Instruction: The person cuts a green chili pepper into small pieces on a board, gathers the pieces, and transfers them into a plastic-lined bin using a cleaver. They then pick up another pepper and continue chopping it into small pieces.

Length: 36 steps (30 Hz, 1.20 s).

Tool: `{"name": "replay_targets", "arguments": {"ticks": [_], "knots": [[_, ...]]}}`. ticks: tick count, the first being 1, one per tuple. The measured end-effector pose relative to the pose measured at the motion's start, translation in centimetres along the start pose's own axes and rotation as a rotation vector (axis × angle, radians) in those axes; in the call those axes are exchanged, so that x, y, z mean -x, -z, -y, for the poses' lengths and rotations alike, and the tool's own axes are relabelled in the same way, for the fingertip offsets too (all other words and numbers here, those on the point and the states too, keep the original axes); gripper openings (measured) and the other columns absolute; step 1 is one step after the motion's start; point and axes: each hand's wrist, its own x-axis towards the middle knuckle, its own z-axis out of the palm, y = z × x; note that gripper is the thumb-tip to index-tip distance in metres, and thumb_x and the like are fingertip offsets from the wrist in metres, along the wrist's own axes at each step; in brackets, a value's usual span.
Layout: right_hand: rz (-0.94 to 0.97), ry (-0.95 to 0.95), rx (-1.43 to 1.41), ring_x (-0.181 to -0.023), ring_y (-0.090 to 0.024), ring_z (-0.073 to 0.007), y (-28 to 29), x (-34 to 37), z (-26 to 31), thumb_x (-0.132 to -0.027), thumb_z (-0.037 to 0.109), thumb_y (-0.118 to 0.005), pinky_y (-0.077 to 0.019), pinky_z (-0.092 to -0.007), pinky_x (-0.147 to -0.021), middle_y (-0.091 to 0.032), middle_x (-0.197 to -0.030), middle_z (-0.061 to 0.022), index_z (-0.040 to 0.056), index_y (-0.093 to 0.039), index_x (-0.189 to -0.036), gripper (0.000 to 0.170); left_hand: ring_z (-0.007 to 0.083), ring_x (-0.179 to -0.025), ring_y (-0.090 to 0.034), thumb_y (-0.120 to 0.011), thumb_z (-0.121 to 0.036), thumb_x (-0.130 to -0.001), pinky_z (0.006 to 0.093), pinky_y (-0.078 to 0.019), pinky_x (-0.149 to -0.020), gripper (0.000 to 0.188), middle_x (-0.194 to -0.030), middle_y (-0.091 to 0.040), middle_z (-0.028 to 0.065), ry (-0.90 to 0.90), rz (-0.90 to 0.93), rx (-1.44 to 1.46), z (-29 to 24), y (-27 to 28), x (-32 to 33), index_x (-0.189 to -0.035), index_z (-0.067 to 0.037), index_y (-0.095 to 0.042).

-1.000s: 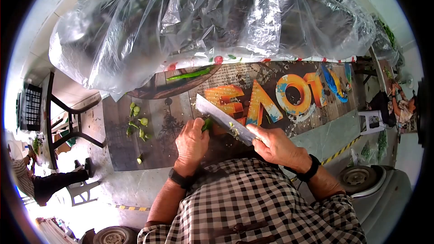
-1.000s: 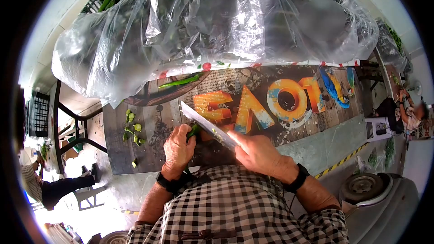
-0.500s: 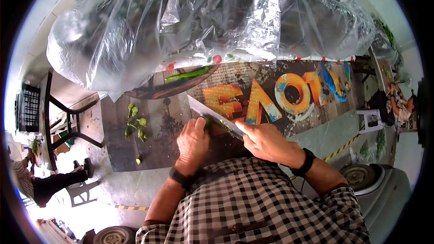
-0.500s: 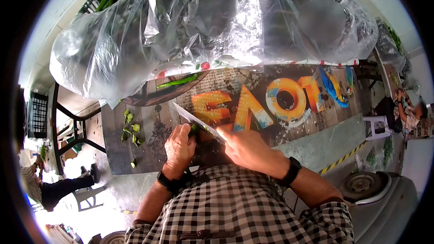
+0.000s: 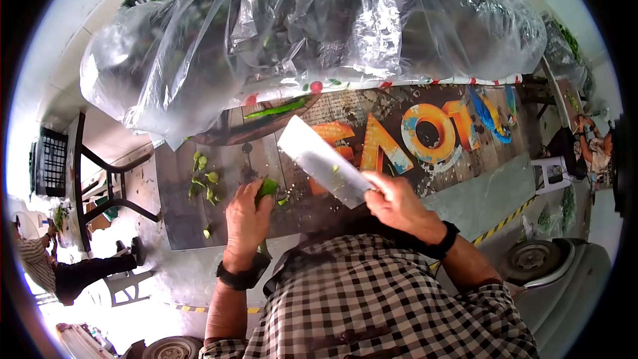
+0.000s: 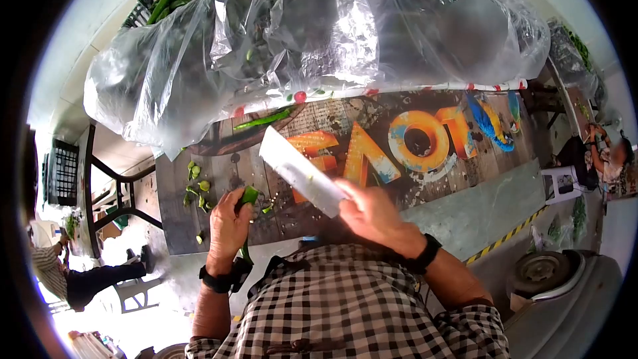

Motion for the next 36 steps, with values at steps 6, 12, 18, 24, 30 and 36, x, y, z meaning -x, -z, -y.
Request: {"name": "replay_targets", "arguments": {"ticks": [6, 12, 18, 24, 30, 36], "knots": [[-0.197, -0.312, -0.228, -0.058, -0.054, -0.0078, 4.1, 2.6, -0.2, -0.089, 0.001, -0.051, -0.0455, -0.0229, -0.054, -0.059, -0.073, -0.0026, -0.0054, -0.051, -0.13, 0.041, 0.0342, -0.088, -0.066, -0.062, -0.008, -0.086, 0.0372, -0.0515, -0.077, 0.03, -0.097, -0.067, 0.0195, 0.03, 0.07, 0.264, 0.7, -1.4, 2.0, -0.115, -0.001, -0.058], [-0.273, -0.253, 0.017, -0.062, -0.057, -0.0078, 1.5, 4.2, -1.5, -0.088, 0.008, -0.06, -0.0493, -0.0254, -0.057, -0.061, -0.082, -0.0033, -0.0021, -0.05, -0.132, 0.046, 0.037, -0.087, -0.066, -0.062, -0.012, -0.085, 0.0401, -0.0528, -0.074, 0.031, -0.096, -0.067, 0.0183, -0.063, 0.292, 0.294, -0.4, -2.8, 2.8, -0.115, -0.005, -0.057], [-0.156, 0.031, 0.186, -0.06, -0.056, -0.0167, -4.1, 2.0, 1.7, -0.08, 0.004, -0.065, -0.0482, -0.0305, -0.056, -0.06, -0.082, -0.0111, -0.0016, -0.054, -0.123, 0.044, 0.0402, -0.094, -0.063, -0.061, -0.016, -0.085, 0.0458, -0.0505, -0.08, 0.029, -0.099, -0.066, 0.0208, -0.157, 0.466, 0.295, -1.9, -4.8, 2.5, -0.112, -0.006, -0.057], [-0.111, 0.311, 0.228, -0.06, -0.059, -0.026, -10.0, -3.0, 4.6, -0.078, 0.003, -0.064, -0.0498, -0.0351, -0.058, -0.058, -0.077, -0.0158, -0.0028, -0.05, -0.126, 0.05, 0.0375, -0.092, -0.066, -0.06, -0.016, -0.086, 0.0418, -0.0511, -0.079, 0.033, -0.098, -0.067, 0.0225, 0.012, 0.341, 0.219, 1.2, -1.5, 3.1, -0.116, -0.003, -0.057], [0.018, 0.031, -0.097, -0.062, -0.057, -0.0099, -6.8, -5.1, 4.5, -0.094, 0.011, -0.052, -0.0489, -0.0282, -0.053, -0.063, -0.079, -0.0022, 0.0004, -0.055, -0.128, 0.036, 0.0387, -0.094, -0.065, -0.064, -0.012, -0.085, 0.0418, -0.0525, -0.078, 0.031, -0.099, -0.067, 0.0203, -0.004, 0.284, 0.317, 2.2, 1.0, 4.8, -0.115, -0.005, -0.058], [0.399, -0.199, 0.057, -0.068, -0.061, -0.0095, 5.5, -5.3, 2.7, -0.087, 0.008, -0.055, -0.05, -0.0265, -0.065, -0.067, -0.077, -0.0026, 0.0069, -0.065, -0.119, 0.034, 0.036, -0.092, -0.067, -0.063, -0.006, -0.086, 0.039, -0.0532, -0.078, 0.033, -0.101, -0.067, 0.0181, -0.15, 0.392, 0.341, 1.7, 0.0, 6.0, -0.118, -0.004, -0.057]]}}
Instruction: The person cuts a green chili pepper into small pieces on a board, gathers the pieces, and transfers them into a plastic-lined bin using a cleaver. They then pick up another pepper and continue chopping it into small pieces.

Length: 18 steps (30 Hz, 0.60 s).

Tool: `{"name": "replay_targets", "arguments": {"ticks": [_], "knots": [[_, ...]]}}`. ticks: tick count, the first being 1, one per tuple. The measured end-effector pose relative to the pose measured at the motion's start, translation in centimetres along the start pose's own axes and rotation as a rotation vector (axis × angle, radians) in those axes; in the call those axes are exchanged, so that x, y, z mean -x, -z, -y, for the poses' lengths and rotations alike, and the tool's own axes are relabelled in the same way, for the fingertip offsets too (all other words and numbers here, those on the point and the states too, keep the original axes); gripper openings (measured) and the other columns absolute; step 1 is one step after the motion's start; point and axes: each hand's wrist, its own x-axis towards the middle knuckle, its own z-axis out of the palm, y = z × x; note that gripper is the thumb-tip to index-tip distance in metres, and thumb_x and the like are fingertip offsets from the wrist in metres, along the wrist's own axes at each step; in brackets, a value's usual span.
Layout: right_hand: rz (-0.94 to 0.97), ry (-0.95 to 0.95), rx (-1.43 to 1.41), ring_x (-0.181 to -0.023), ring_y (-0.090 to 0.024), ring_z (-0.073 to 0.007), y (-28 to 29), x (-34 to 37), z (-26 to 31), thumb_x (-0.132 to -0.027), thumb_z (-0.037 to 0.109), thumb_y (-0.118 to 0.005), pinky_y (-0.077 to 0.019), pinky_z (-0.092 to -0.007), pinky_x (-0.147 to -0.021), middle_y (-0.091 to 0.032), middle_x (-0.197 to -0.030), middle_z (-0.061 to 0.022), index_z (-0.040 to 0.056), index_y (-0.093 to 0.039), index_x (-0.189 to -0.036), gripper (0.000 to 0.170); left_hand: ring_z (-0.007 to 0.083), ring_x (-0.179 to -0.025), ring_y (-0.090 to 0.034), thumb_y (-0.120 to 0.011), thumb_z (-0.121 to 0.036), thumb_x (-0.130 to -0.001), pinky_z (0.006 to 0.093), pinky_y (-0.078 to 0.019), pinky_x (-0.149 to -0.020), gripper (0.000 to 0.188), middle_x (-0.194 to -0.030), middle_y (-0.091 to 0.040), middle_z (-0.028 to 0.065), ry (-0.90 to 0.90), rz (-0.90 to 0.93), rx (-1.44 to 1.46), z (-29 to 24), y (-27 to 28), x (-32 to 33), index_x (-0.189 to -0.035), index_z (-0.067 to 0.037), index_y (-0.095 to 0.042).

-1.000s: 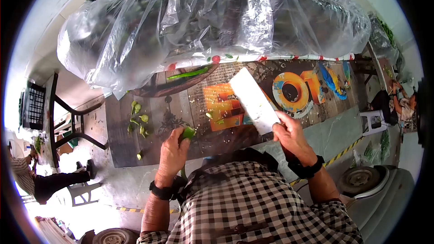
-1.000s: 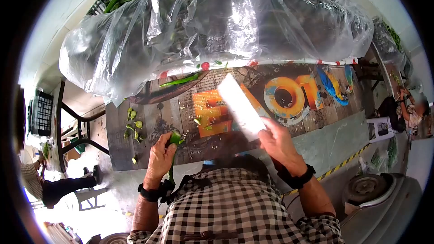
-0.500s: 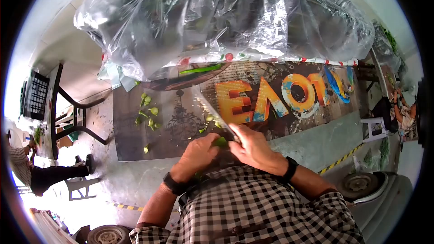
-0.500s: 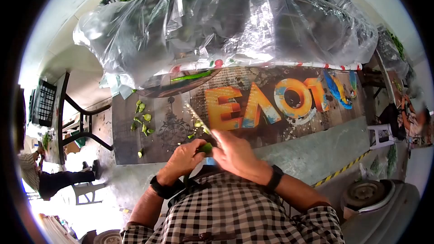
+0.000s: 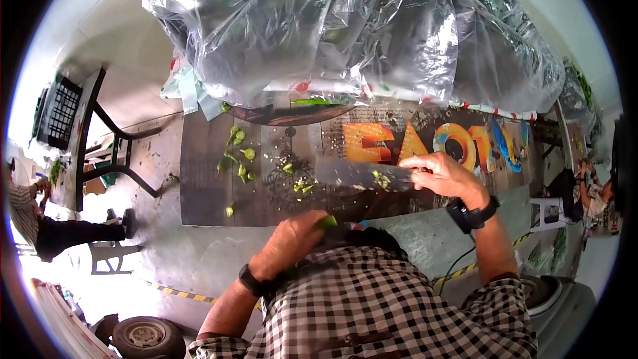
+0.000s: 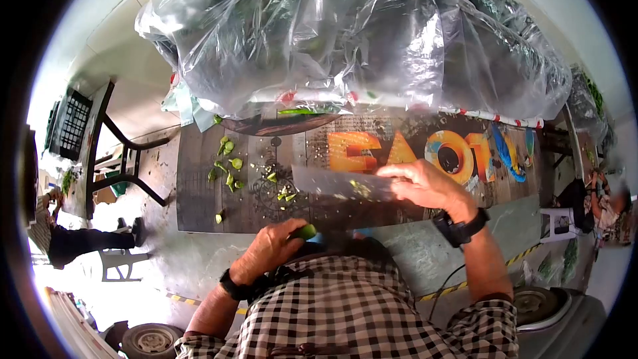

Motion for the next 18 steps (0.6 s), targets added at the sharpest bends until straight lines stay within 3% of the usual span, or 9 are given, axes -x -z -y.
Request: {"name": "replay_targets", "arguments": {"ticks": [2, 5, 6, 8, 9, 12, 13, 18], "knots": [[0.213, -0.066, 0.216, -0.07, -0.063, -0.0118, 2.3, -0.8, 1.6, -0.085, 0.011, -0.054, -0.0506, -0.029, -0.067, -0.069, -0.081, -0.0057, 0.0065, -0.064, -0.12, 0.036, 0.0403, -0.093, -0.063, -0.063, -0.008, -0.085, 0.0434, -0.0527, -0.078, 0.029, -0.101, -0.066, 0.0193, -0.004, -0.03, 0.025, 0.1, 0.0, 0.5, -0.113, -0.005, -0.058], [0.379, 0.083, 0.281, -0.073, -0.064, -0.0132, 2.4, -4.4, 1.2, -0.085, 0.011, -0.058, -0.0508, -0.031, -0.069, -0.069, -0.081, -0.0055, 0.0077, -0.066, -0.119, 0.035, 0.0398, -0.094, -0.063, -0.064, -0.008, -0.084, 0.0433, -0.0527, -0.078, 0.031, -0.101, -0.066, 0.0193, 0.072, -0.051, 0.022, -0.1, 0.7, 1.4, -0.115, -0.005, -0.058], [0.437, 0.049, 0.293, -0.073, -0.063, -0.0146, 2.1, -5.8, 2.5, -0.084, 0.011, -0.058, -0.0501, -0.0328, -0.068, -0.07, -0.082, -0.0059, 0.0086, -0.066, -0.119, 0.036, 0.0396, -0.094, -0.063, -0.064, -0.008, -0.084, 0.0432, -0.0527, -0.078, 0.032, -0.101, -0.066, 0.0193, 0.09, -0.063, 0.009, -0.3, 1.0, 1.7, -0.115, -0.005, -0.059], [0.447, 0.011, 0.192, -0.07, -0.061, -0.0136, 0.7, -9.1, 3.3, -0.082, 0.011, -0.058, -0.0488, -0.0324, -0.066, -0.068, -0.078, -0.0064, 0.0095, -0.066, -0.119, 0.038, 0.0386, -0.094, -0.064, -0.064, -0.008, -0.084, 0.042, -0.0528, -0.079, 0.033, -0.102, -0.067, 0.0192, 0.119, -0.087, -0.004, -0.4, 1.3, 2.4, -0.117, -0.004, -0.058], [0.483, -0.02, 0.29, -0.067, -0.058, -0.0132, 0.5, -10.8, 4.9, -0.081, 0.011, -0.058, -0.0483, -0.0313, -0.065, -0.067, -0.078, -0.0057, 0.01, -0.066, -0.12, 0.04, 0.0377, -0.093, -0.065, -0.064, -0.008, -0.084, 0.041, -0.0528, -0.079, 0.034, -0.102, -0.067, 0.0192, 0.128, -0.097, -0.006, -0.4, 1.3, 2.8, -0.117, -0.003, -0.058], [0.432, 0.324, 0.265, -0.071, -0.058, -0.0124, -2.2, -17.4, 4.5, -0.082, 0.009, -0.056, -0.0496, -0.0301, -0.069, -0.067, -0.084, -0.0036, 0.005, -0.064, -0.121, 0.04, 0.037, -0.094, -0.066, -0.064, -0.006, -0.085, 0.0398, -0.0529, -0.08, 0.035, -0.103, -0.067, 0.0191, 0.164, -0.137, 0.001, -0.6, 1.4, 3.8, -0.118, -0.002, -0.058], [0.4, 0.282, 0.177, -0.066, -0.056, -0.0123, -3.2, -18.4, 6.2, -0.08, 0.01, -0.057, -0.0472, -0.0302, -0.064, -0.063, -0.074, -0.0032, 0.0083, -0.064, -0.124, 0.045, 0.037, -0.094, -0.066, -0.064, -0.006, -0.085, 0.0397, -0.0529, -0.08, 0.035, -0.103, -0.067, 0.0191, 0.178, -0.153, 0.007, -0.7, 1.4, 4.0, -0.119, -0.001, -0.058], [0.294, 0.368, 0.15, -0.068, -0.06, -0.0132, -6.6, -20.6, 9.9, -0.086, 0.011, -0.053, -0.0499, -0.0309, -0.067, -0.065, -0.074, -0.0041, 0.0081, -0.062, -0.127, 0.042, 0.0365, -0.094, -0.066, -0.062, -0.005, -0.085, 0.0387, -0.0529, -0.081, 0.034, -0.104, -0.067, 0.0196, 0.177, -0.191, 0.049, -0.9, 2.0, 4.0, -0.119, -0.001, -0.058]]}}
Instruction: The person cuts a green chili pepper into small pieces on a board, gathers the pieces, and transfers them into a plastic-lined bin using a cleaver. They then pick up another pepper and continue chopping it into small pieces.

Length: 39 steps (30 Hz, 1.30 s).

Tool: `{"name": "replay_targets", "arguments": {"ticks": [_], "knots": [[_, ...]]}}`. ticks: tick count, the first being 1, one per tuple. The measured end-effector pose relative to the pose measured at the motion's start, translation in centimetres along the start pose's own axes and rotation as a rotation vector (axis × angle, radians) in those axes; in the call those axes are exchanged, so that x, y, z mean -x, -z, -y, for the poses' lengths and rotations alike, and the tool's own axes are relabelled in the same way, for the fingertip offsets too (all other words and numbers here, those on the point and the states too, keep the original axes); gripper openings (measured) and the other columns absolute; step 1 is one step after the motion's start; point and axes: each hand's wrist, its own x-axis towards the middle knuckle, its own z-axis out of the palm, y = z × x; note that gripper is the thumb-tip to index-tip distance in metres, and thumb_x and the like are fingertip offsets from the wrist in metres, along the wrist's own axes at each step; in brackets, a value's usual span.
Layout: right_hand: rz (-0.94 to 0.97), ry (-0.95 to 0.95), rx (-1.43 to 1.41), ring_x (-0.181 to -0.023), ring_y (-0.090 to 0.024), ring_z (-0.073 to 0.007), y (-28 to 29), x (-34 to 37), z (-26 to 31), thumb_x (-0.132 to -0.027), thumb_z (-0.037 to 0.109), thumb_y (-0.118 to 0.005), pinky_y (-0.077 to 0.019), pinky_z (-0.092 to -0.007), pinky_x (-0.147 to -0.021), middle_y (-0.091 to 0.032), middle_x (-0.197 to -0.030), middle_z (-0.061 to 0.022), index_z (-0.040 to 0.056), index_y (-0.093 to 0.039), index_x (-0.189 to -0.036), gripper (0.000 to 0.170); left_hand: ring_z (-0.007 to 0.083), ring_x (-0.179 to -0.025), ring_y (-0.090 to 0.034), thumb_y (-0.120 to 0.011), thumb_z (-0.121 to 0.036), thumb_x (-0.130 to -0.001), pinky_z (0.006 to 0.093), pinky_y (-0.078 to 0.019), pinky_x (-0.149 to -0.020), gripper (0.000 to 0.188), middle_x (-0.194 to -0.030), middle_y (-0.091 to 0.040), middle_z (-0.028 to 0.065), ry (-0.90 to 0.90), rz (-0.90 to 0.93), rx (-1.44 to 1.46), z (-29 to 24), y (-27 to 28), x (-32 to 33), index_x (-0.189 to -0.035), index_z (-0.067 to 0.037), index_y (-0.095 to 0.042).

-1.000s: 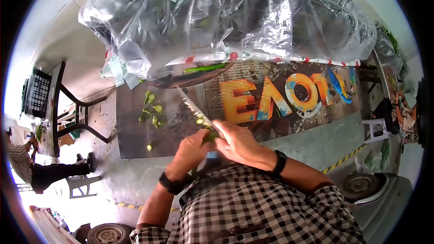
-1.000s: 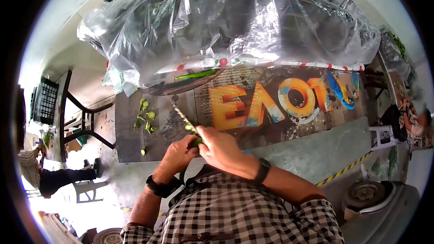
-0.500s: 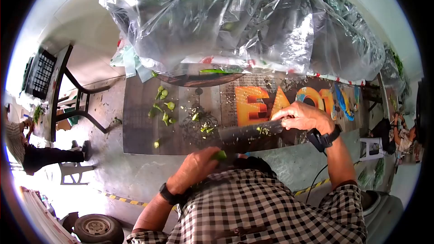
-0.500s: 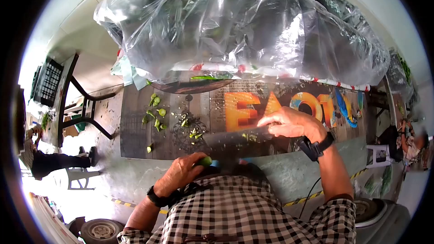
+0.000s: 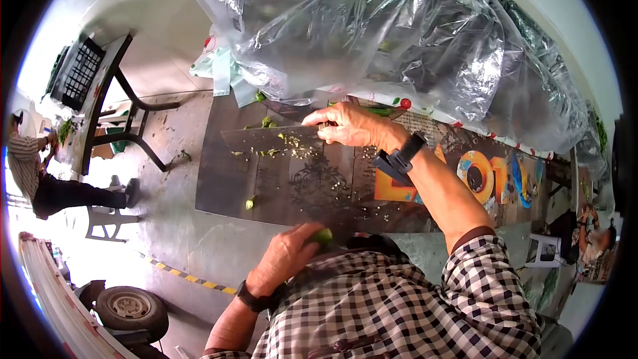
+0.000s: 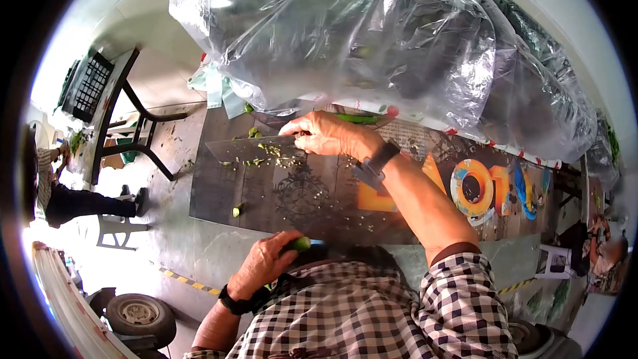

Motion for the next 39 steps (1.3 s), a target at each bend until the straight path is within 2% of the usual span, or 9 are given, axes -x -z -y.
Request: {"name": "replay_targets", "arguments": {"ticks": [2, 11, 14, 19, 24, 30, 35, 38, 39], "knots": [[-0.048, 0.033, -0.006, -0.069, -0.061, -0.0127, -0.3, 1.0, -0.4, -0.088, 0.013, -0.054, -0.0501, -0.0306, -0.067, -0.065, -0.075, -0.0041, 0.007, -0.061, -0.128, 0.041, 0.0371, -0.094, -0.066, -0.063, -0.006, -0.085, 0.0398, -0.053, -0.08, 0.034, -0.103, -0.067, 0.0194, 0.0, -0.025, 0.008, 0.0, 0.0, -0.3, -0.118, -0.003, -0.058], [-0.372, -0.412, -0.451, -0.071, -0.062, -0.0113, -0.7, 19.7, -0.3, -0.094, 0.012, -0.053, -0.0509, -0.0269, -0.066, -0.065, -0.082, -0.0063, -0.0036, -0.056, -0.124, 0.034, 0.036, -0.094, -0.066, -0.068, -0.01, -0.082, 0.0386, -0.0537, -0.08, 0.035, -0.103, -0.068, 0.0186, 0.138, -0.024, 0.067, 2.5, 1.6, -0.4, -0.116, -0.005, -0.062], [-0.508, -0.508, -0.695, -0.069, -0.062, -0.0136, -3.8, 24.8, -2.8, -0.093, 0.01, -0.053, -0.051, -0.0284, -0.064, -0.066, -0.082, -0.0086, -0.0045, -0.051, -0.126, 0.037, 0.0167, -0.082, -0.068, -0.068, -0.007, -0.083, 0.0298, -0.0546, -0.075, 0.036, -0.097, -0.071, 0.0118, 0.278, -0.031, 0.091, 3.6, 3.9, 0.5, -0.118, -0.002, -0.061], [-0.587, -0.556, -0.988, -0.073, -0.064, -0.0136, -8.1, 25.9, -3.9, -0.095, 0.009, -0.05, -0.0501, -0.0273, -0.065, -0.066, -0.088, -0.0079, -0.0013, -0.047, -0.131, 0.038, 0.0331, -0.09, -0.068, -0.067, -0.006, -0.079, 0.0374, -0.053, -0.076, 0.034, -0.097, -0.069, 0.0195, 0.234, -0.071, -0.076, 4.4, 7.1, -0.6, -0.112, -0.003, -0.063], [-0.471, -0.535, -0.963, -0.073, -0.063, -0.0126, -8.9, 18.1, -1.3, -0.095, 0.011, -0.05, -0.048, -0.0253, -0.063, -0.065, -0.086, -0.0075, 0.0011, -0.045, -0.131, 0.037, 0.0213, -0.084, -0.069, -0.066, -0.003, -0.082, 0.0306, -0.0527, -0.076, 0.033, -0.095, -0.07, 0.0152, 0.208, -0.271, -0.009, 5.6, 8.6, -2.8, -0.115, -0.002, -0.062], [-0.31, -0.198, -0.751, -0.074, -0.064, -0.0118, -10.8, 6.9, 1.2, -0.096, 0.016, -0.056, -0.0524, -0.0254, -0.064, -0.064, -0.09, -0.0069, 0.0008, -0.047, -0.13, 0.039, 0.0178, -0.089, -0.068, -0.067, -0.004, -0.08, 0.0294, -0.0526, -0.075, 0.037, -0.099, -0.071, 0.0123, 0.221, -0.271, 0.057, 7.0, 8.5, -2.1, -0.117, -0.003, -0.062], [-0.445, 0.0, -0.1, -0.066, -0.065, -0.0186, -10.2, 5.6, 2.8, -0.088, 0.007, -0.061, -0.0513, -0.032, -0.058, -0.064, -0.081, -0.0096, 0.0014, -0.051, -0.124, 0.038, 0.0357, -0.096, -0.064, -0.065, -0.004, -0.079, 0.0394, -0.0511, -0.081, 0.034, -0.106, -0.067, 0.0173, 0.051, -0.322, -0.191, 6.2, 9.1, -4.1, -0.113, -0.005, -0.062], [-0.569, 0.147, 0.16, -0.063, -0.062, -0.0245, -9.6, 6.3, 3.1, -0.085, 0.002, -0.06, -0.0495, -0.0337, -0.057, -0.061, -0.076, -0.0135, 0.0025, -0.053, -0.122, 0.038, 0.0369, -0.095, -0.064, -0.064, -0.004, -0.081, 0.0409, -0.0513, -0.08, 0.031, -0.105, -0.067, 0.0181, -0.141, -0.367, -0.305, 7.5, 9.0, -7.1, -0.111, -0.005, -0.063], [-0.594, 0.188, 0.182, -0.061, -0.061, -0.026, -9.3, 6.5, 2.9, -0.084, 0.001, -0.06, -0.0488, -0.034, -0.056, -0.06, -0.075, -0.014, 0.003, -0.053, -0.121, 0.038, 0.0378, -0.093, -0.064, -0.062, -0.004, -0.081, 0.0417, -0.0515, -0.078, 0.028, -0.103, -0.067, 0.0191, -0.065, -0.429, -0.373, 6.9, 9.1, -7.9, -0.11, -0.005, -0.062]]}}
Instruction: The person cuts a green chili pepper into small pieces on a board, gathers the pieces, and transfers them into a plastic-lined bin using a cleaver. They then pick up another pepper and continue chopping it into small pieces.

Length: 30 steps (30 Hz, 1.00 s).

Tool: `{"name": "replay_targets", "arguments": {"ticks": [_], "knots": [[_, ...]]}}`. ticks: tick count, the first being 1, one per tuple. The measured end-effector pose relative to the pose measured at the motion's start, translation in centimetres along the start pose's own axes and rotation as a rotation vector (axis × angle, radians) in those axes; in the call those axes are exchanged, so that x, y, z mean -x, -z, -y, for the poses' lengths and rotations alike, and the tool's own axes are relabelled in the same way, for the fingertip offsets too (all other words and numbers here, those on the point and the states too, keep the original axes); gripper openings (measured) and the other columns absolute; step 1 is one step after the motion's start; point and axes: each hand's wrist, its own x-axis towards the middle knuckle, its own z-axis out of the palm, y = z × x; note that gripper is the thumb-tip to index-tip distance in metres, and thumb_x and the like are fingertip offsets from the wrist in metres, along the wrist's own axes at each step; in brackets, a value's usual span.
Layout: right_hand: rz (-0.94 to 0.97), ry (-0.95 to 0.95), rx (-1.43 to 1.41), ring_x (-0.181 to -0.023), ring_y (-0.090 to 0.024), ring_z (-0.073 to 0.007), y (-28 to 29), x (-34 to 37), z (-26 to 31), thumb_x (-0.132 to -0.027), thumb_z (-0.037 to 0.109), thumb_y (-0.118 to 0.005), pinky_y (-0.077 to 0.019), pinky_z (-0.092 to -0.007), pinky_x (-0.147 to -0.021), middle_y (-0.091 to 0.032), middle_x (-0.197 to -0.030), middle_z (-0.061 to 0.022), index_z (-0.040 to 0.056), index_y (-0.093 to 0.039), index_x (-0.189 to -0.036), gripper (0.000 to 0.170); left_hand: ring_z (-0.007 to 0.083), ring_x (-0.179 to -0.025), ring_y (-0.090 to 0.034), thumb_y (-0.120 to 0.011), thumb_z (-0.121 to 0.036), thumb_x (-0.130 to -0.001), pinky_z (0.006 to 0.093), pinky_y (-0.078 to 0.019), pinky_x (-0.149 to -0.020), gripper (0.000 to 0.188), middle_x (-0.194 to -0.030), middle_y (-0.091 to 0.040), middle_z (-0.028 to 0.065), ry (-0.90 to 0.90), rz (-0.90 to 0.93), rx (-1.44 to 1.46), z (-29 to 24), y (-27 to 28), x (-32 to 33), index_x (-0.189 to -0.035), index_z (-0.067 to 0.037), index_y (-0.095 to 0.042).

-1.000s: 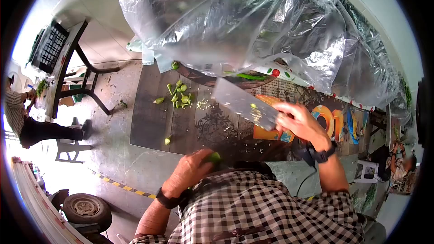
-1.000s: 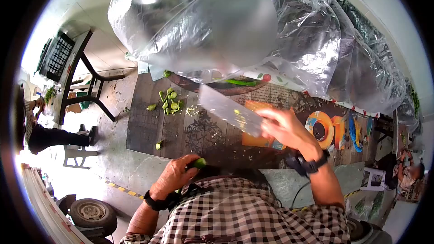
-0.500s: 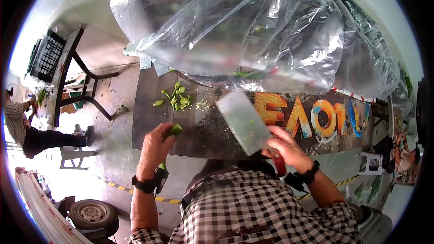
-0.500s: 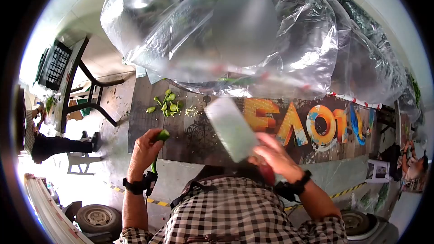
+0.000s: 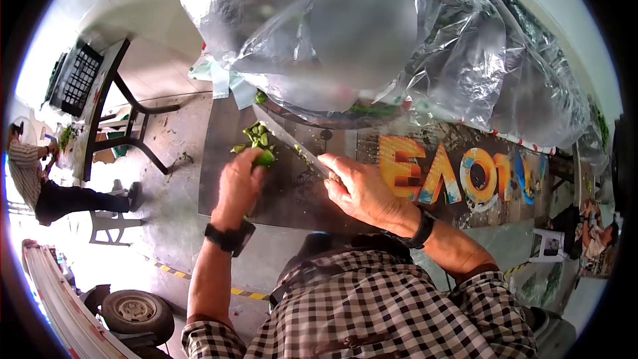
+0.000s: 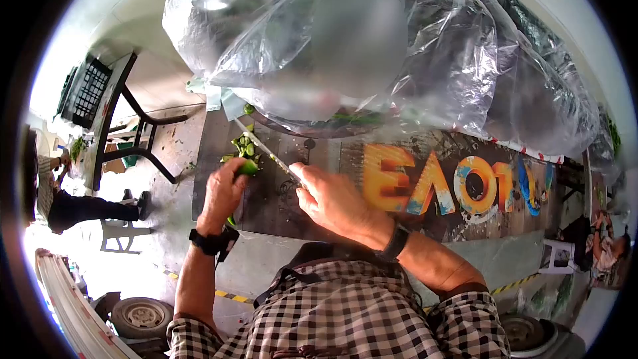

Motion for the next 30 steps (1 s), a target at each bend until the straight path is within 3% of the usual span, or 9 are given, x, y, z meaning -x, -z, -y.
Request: {"name": "replay_targets", "arguments": {"ticks": [2, 6, 8, 11, 14, 17, 22, 28, 30], "knots": [[-0.005, -0.002, -0.008, -0.057, -0.057, -0.0268, 1.3, 0.7, -0.2, -0.083, -0.001, -0.059, -0.0475, -0.0351, -0.054, -0.056, -0.07, -0.0131, 0.0036, -0.054, -0.121, 0.039, 0.0373, -0.089, -0.065, -0.063, -0.005, -0.081, 0.0415, -0.0517, -0.076, 0.027, -0.099, -0.067, 0.0181, 0.069, -0.069, 0.006, -0.8, 0.6, -1.1, -0.108, -0.004, -0.062], [-0.047, -0.116, -0.07, -0.053, -0.045, -0.0065, 5.7, 5.0, -1.7, -0.084, -0.005, -0.056, -0.0393, -0.0265, -0.045, -0.044, -0.061, -0.0009, 0.0033, -0.054, -0.117, 0.035, 0.0327, -0.091, -0.065, -0.065, -0.004, -0.078, 0.0386, -0.0518, -0.082, 0.031, -0.101, -0.067, 0.0156, -0.025, 0.07, 0.07, -4.0, 1.0, -0.6, -0.108, -0.003, -0.064], [-0.053, -0.189, 0.086, -0.057, -0.056, -0.0156, 8.2, 7.1, -2.5, -0.084, -0.004, -0.055, -0.0455, -0.0293, -0.052, -0.058, -0.07, -0.0086, 0.0023, -0.054, -0.116, 0.034, 0.0326, -0.096, -0.064, -0.066, -0.001, -0.075, 0.0379, -0.0516, -0.085, 0.031, -0.105, -0.066, 0.0155, -0.07, 0.204, 0.085, -6.9, -0.4, 0.0, -0.106, -0.003, -0.066], [-0.021, -0.347, 0.18, -0.067, -0.065, -0.0289, 11.3, 9.8, -3.4, -0.083, -0.003, -0.056, -0.0506, -0.0334, -0.062, -0.067, -0.087, -0.0173, 0.0027, -0.054, -0.116, 0.034, 0.0329, -0.1, -0.06, -0.063, -0.005, -0.077, 0.0415, -0.047, -0.09, 0.029, -0.106, -0.064, 0.0115, -0.331, 0.348, -0.067, -9.0, -4.8, 0.2, -0.106, -0.008, -0.066], [-0.082, -0.375, 0.221, -0.069, -0.066, -0.0321, 12.6, 12.0, -3.9, -0.082, -0.002, -0.056, -0.0511, -0.0363, -0.06, -0.067, -0.087, -0.0178, 0.0046, -0.055, -0.114, 0.033, 0.0258, -0.103, -0.056, -0.056, -0.007, -0.079, 0.0406, -0.0411, -0.093, 0.026, -0.103, -0.061, 0.0053, -0.499, 0.33, -0.16, -12.4, -7.9, -0.2, -0.104, -0.013, -0.064], [-0.091, -0.422, 0.247, -0.065, -0.064, -0.0348, 13.4, 13.2, -3.7, -0.082, 0.0, -0.057, -0.0494, -0.0388, -0.057, -0.065, -0.079, -0.0179, 0.0053, -0.055, -0.112, 0.03, 0.0265, -0.101, -0.055, -0.062, -0.008, -0.078, 0.0412, -0.0416, -0.092, 0.029, -0.104, -0.061, 0.0035, -0.582, 0.307, -0.15, -13.6, -10.4, -1.1, -0.107, -0.012, -0.065], [-0.063, -0.4, 0.317, -0.06, -0.06, -0.0362, 12.6, 14.8, -4.6, -0.083, 0.004, -0.059, -0.0457, -0.0422, -0.053, -0.058, -0.07, -0.0176, 0.0034, -0.055, -0.108, 0.025, 0.0297, -0.109, -0.053, -0.071, -0.005, -0.071, 0.0421, -0.0403, -0.096, 0.04, -0.114, -0.058, 0.009, -0.526, 0.23, -0.188, -12.9, -12.2, 0.0, -0.109, -0.01, -0.061], [0.013, -0.359, 0.301, -0.06, -0.058, -0.038, 12.1, 14.8, -5.0, -0.086, 0.006, -0.058, -0.0456, -0.0451, -0.055, -0.056, -0.068, -0.018, -0.0011, -0.051, -0.101, 0.018, 0.0322, -0.104, -0.054, -0.071, -0.003, -0.071, 0.0424, -0.0428, -0.091, 0.038, -0.114, -0.057, 0.0103, -0.316, 0.152, -0.03, -12.8, -12.4, -0.2, -0.108, -0.009, -0.063], [0.035, -0.378, 0.282, -0.06, -0.058, -0.0382, 12.4, 14.8, -5.3, -0.086, 0.006, -0.058, -0.0456, -0.0451, -0.055, -0.055, -0.068, -0.0181, -0.0006, -0.051, -0.101, 0.018, 0.0316, -0.103, -0.054, -0.069, -0.004, -0.073, 0.0423, -0.043, -0.09, 0.035, -0.112, -0.058, 0.0097, -0.356, 0.149, -0.108, -12.7, -12.4, 0.0, -0.107, -0.009, -0.064]]}}
